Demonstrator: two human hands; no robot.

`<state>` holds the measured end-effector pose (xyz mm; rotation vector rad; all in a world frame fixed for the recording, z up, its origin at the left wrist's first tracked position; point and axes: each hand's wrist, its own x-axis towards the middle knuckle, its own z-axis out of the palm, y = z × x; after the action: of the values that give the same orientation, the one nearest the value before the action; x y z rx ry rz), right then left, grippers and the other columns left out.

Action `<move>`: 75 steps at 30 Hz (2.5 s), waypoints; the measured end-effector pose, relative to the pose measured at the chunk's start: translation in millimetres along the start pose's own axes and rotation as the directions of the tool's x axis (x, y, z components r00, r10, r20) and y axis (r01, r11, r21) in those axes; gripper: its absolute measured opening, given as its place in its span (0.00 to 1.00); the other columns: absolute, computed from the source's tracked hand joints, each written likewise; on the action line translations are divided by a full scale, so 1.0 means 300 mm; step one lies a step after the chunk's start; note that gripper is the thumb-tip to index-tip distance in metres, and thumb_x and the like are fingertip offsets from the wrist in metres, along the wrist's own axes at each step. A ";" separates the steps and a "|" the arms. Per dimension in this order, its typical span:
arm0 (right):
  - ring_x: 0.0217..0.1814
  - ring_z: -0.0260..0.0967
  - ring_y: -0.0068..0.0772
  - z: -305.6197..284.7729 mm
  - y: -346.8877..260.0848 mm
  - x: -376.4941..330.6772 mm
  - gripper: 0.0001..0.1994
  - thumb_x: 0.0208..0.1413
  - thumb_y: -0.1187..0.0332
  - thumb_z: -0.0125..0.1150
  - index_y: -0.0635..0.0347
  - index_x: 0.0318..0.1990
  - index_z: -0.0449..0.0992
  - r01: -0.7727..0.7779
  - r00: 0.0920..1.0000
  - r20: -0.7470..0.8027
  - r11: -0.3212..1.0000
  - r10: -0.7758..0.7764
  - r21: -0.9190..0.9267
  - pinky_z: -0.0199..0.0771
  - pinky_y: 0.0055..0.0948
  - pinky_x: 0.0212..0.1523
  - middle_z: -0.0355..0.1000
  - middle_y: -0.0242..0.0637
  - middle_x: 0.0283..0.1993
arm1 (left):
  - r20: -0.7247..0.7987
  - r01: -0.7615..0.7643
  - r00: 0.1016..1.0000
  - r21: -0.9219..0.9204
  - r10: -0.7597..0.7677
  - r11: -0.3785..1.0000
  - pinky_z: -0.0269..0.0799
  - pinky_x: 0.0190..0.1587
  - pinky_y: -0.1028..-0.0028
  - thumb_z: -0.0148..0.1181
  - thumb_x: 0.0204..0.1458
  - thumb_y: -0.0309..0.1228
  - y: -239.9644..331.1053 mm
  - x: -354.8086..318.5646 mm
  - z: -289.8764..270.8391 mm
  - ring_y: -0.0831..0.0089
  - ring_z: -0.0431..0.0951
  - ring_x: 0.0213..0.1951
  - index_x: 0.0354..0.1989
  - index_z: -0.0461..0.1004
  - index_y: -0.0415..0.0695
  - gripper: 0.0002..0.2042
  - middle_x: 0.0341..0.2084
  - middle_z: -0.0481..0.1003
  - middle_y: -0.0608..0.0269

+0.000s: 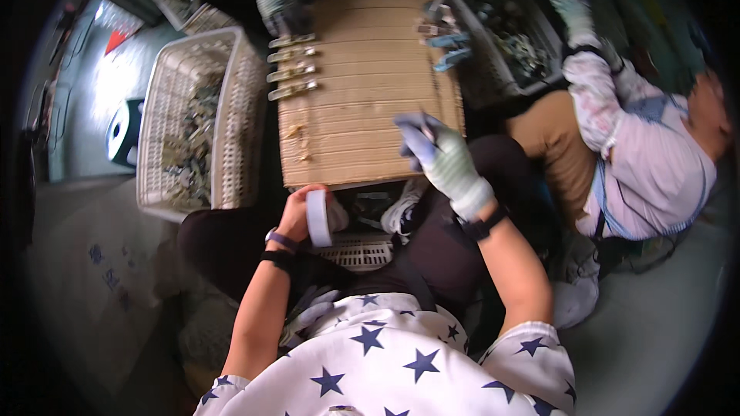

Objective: The recorder is assembling small plastic and metal components, likely clips or fasteners, using tape and manual assembly while sitting on the floor of a manufacturing facility.

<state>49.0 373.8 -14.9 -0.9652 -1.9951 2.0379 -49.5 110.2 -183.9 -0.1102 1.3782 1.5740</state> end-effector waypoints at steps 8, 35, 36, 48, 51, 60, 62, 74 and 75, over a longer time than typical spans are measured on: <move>0.21 0.60 0.11 -0.634 0.367 -0.593 0.16 0.60 0.61 0.52 0.64 0.47 0.71 -0.001 0.663 -0.748 0.999 0.030 0.039 0.61 0.13 0.21 0.69 0.28 0.29 | 0.079 0.032 0.996 0.015 -0.034 0.999 0.68 0.33 0.80 0.57 0.48 0.22 0.022 0.022 0.056 0.77 0.72 0.30 0.33 0.74 0.38 0.04 0.28 0.74 0.63; 0.46 0.70 0.44 -1.104 2.122 -1.370 0.16 0.59 0.60 0.43 0.59 0.45 0.72 -0.659 0.683 -0.621 -0.042 0.385 -0.751 0.69 0.36 0.44 0.72 0.44 0.43 | -0.014 0.429 0.900 -0.144 -0.435 0.892 0.74 0.46 0.66 0.46 0.58 0.40 -0.110 0.082 0.115 0.65 0.76 0.41 0.43 0.71 0.42 0.15 0.38 0.76 0.59; 0.46 0.70 0.43 -1.203 2.141 -1.321 0.17 0.59 0.58 0.42 0.59 0.46 0.71 -0.760 0.547 -0.696 -0.073 0.465 -0.645 0.68 0.37 0.44 0.71 0.44 0.44 | -0.041 0.399 0.912 -0.147 -0.409 0.905 0.74 0.46 0.66 0.46 0.58 0.40 -0.103 0.077 0.081 0.65 0.77 0.40 0.42 0.72 0.43 0.15 0.37 0.76 0.59; 0.42 0.74 0.43 -1.663 2.180 -1.042 0.11 0.52 0.67 0.48 0.56 0.35 0.79 -0.427 0.683 -0.391 -0.096 0.618 -0.899 0.73 0.40 0.43 0.76 0.44 0.38 | 0.106 -0.116 0.990 0.988 -0.094 -0.104 0.63 0.56 0.72 0.43 0.55 0.34 0.031 0.004 0.156 0.66 0.69 0.52 0.56 0.61 0.42 0.20 0.51 0.69 0.58; 0.39 0.75 0.43 -1.841 2.236 -1.224 0.09 0.50 0.68 0.52 0.57 0.32 0.80 -0.443 0.735 -0.451 -0.145 0.505 -0.885 0.75 0.37 0.38 0.76 0.43 0.35 | 0.120 -0.022 0.982 0.843 -0.149 0.538 0.63 0.56 0.71 0.42 0.56 0.32 -0.081 0.074 0.199 0.66 0.69 0.51 0.55 0.62 0.41 0.19 0.50 0.70 0.58; 0.50 0.70 0.46 -1.258 1.874 -0.842 0.14 0.55 0.67 0.47 0.57 0.45 0.76 -0.766 0.473 -0.538 0.025 0.698 -0.642 0.69 0.38 0.52 0.73 0.45 0.46 | -0.257 0.211 0.944 -0.010 -0.206 0.977 0.68 0.52 0.58 0.40 0.60 0.38 0.049 -0.034 0.019 0.62 0.73 0.43 0.41 0.68 0.43 0.13 0.36 0.73 0.58; 0.53 0.68 0.47 -1.255 1.767 -0.901 0.15 0.56 0.66 0.47 0.57 0.47 0.74 -0.930 0.359 -0.673 0.188 0.646 -0.316 0.67 0.37 0.55 0.71 0.46 0.48 | -0.180 0.182 0.970 0.089 -0.164 0.979 0.68 0.52 0.58 0.41 0.60 0.37 0.018 -0.005 0.090 0.62 0.73 0.43 0.39 0.69 0.43 0.12 0.33 0.73 0.58; 0.56 0.62 0.48 -1.355 1.612 -0.519 0.19 0.54 0.57 0.51 0.56 0.50 0.70 -0.898 0.424 -0.875 0.231 0.234 -0.374 0.64 0.41 0.54 0.67 0.46 0.52 | -0.105 0.123 0.990 0.330 -0.093 0.936 0.74 0.42 0.72 0.56 0.52 0.29 0.030 -0.015 0.112 0.71 0.75 0.37 0.40 0.69 0.44 0.08 0.32 0.73 0.64; 0.56 0.62 0.48 -1.371 1.633 -0.521 0.19 0.54 0.57 0.51 0.56 0.50 0.70 -0.898 0.426 -0.876 0.227 0.226 -0.378 0.64 0.41 0.54 0.67 0.46 0.52 | -0.103 0.122 0.990 0.321 -0.093 0.939 0.74 0.42 0.72 0.56 0.52 0.29 0.019 -0.009 0.134 0.71 0.75 0.37 0.40 0.69 0.44 0.08 0.32 0.73 0.64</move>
<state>549.3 586.8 -386.5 -2.6318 -2.1848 0.2476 -31.6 141.2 -164.4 -0.0509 1.6546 1.2436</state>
